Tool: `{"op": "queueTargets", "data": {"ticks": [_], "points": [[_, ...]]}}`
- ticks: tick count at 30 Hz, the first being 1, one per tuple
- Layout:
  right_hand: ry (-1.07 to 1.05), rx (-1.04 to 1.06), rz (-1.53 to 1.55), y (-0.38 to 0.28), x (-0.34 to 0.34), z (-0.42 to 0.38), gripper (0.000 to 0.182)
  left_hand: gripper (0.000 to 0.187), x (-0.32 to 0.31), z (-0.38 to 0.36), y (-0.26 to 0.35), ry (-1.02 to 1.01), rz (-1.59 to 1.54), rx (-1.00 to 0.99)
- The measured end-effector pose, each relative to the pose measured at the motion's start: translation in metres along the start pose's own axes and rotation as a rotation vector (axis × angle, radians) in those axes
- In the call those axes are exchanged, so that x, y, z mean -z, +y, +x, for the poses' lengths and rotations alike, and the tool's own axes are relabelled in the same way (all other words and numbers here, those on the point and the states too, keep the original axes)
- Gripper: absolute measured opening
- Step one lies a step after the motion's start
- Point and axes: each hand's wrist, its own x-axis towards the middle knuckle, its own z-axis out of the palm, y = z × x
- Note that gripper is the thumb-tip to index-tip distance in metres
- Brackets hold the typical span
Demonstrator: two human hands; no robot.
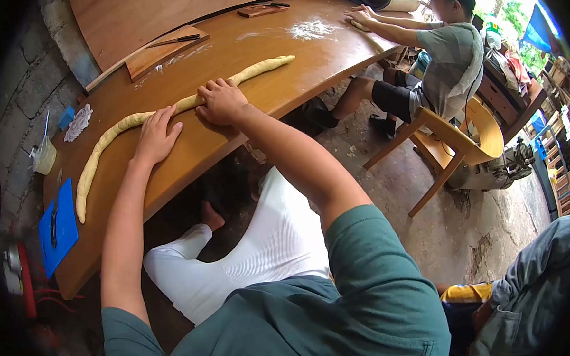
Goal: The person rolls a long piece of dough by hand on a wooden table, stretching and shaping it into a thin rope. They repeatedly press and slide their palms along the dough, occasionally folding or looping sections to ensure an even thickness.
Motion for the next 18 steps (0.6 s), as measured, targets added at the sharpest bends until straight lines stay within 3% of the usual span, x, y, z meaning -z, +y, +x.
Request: {"op": "queueTargets", "data": {"ticks": [5, 7, 8, 12, 18], "points": [[-0.039, 0.008, -0.110, -0.024, 0.017, -0.007, 0.050, 0.056, 0.007, -0.003, 0.008, 0.033, -0.007, -0.015], [0.129, 0.143, -0.062, -0.038, 0.013, -0.005, 0.046, 0.056, 0.006, 0.001, 0.008, 0.018, -0.046, -0.014], [-0.033, 0.116, 0.004, -0.043, 0.011, -0.001, 0.052, 0.057, 0.005, 0.004, 0.006, 0.001, -0.083, -0.013], [-0.097, 0.008, 0.039, -0.048, -0.012, 0.017, 0.061, 0.062, -0.019, 0.022, -0.022, -0.088, -0.119, 0.038], [-0.235, -0.168, 0.053, -0.031, -0.051, 0.073, 0.075, 0.083, -0.036, 0.074, -0.048, -0.271, -0.153, 0.317]]}}
